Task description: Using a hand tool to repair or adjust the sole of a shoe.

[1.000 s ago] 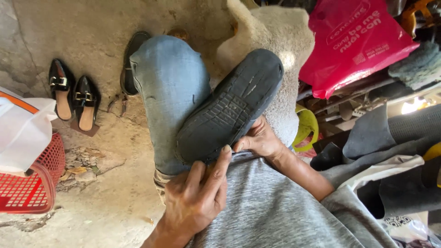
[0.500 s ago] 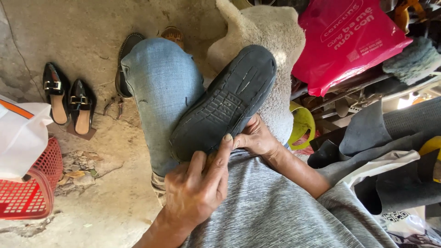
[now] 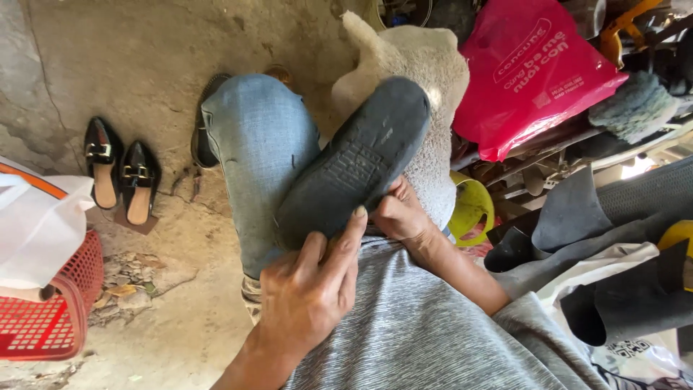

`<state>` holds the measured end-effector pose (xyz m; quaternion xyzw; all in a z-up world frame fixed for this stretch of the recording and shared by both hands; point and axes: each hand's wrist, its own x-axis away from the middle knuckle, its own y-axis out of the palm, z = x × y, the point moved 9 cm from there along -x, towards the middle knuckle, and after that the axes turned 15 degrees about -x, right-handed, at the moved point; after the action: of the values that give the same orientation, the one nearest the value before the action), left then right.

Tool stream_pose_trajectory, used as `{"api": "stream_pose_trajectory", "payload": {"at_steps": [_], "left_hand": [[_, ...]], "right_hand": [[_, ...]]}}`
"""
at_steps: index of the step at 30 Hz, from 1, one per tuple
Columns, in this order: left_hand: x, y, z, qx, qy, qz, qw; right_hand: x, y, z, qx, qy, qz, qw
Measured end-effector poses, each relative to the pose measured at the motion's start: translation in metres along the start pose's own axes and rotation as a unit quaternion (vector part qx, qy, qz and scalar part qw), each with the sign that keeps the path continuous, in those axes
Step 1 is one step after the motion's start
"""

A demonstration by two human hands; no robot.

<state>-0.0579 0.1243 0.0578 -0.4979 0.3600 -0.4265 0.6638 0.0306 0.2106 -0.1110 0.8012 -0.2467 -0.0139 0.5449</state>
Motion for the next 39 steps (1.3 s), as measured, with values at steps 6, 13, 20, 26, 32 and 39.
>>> {"api": "stream_pose_trajectory", "payload": {"at_steps": [6, 13, 20, 26, 32, 39], "left_hand": [[0.016, -0.023, -0.029, 0.17, -0.048, 0.048, 0.983], [0.014, 0.003, -0.012, 0.118, -0.015, -0.012, 0.993], [0.008, 0.007, -0.007, 0.107, -0.012, -0.013, 0.994], [0.011, 0.009, -0.003, 0.081, -0.002, -0.007, 0.997], [0.005, 0.014, 0.0, 0.025, 0.006, 0.002, 1.0], [-0.008, 0.017, 0.005, -0.02, 0.013, 0.003, 1.0]], "right_hand": [[0.002, 0.0, -0.001, -0.042, -0.023, 0.014, 0.999], [0.0, 0.002, 0.0, -0.027, -0.013, -0.007, 1.0], [-0.001, 0.009, -0.001, -0.028, 0.002, -0.024, 0.999], [0.0, 0.008, -0.001, -0.026, 0.008, -0.018, 0.999], [0.002, 0.003, 0.004, -0.015, 0.014, -0.007, 1.0], [0.006, -0.012, 0.009, 0.02, 0.028, 0.015, 0.999]]}}
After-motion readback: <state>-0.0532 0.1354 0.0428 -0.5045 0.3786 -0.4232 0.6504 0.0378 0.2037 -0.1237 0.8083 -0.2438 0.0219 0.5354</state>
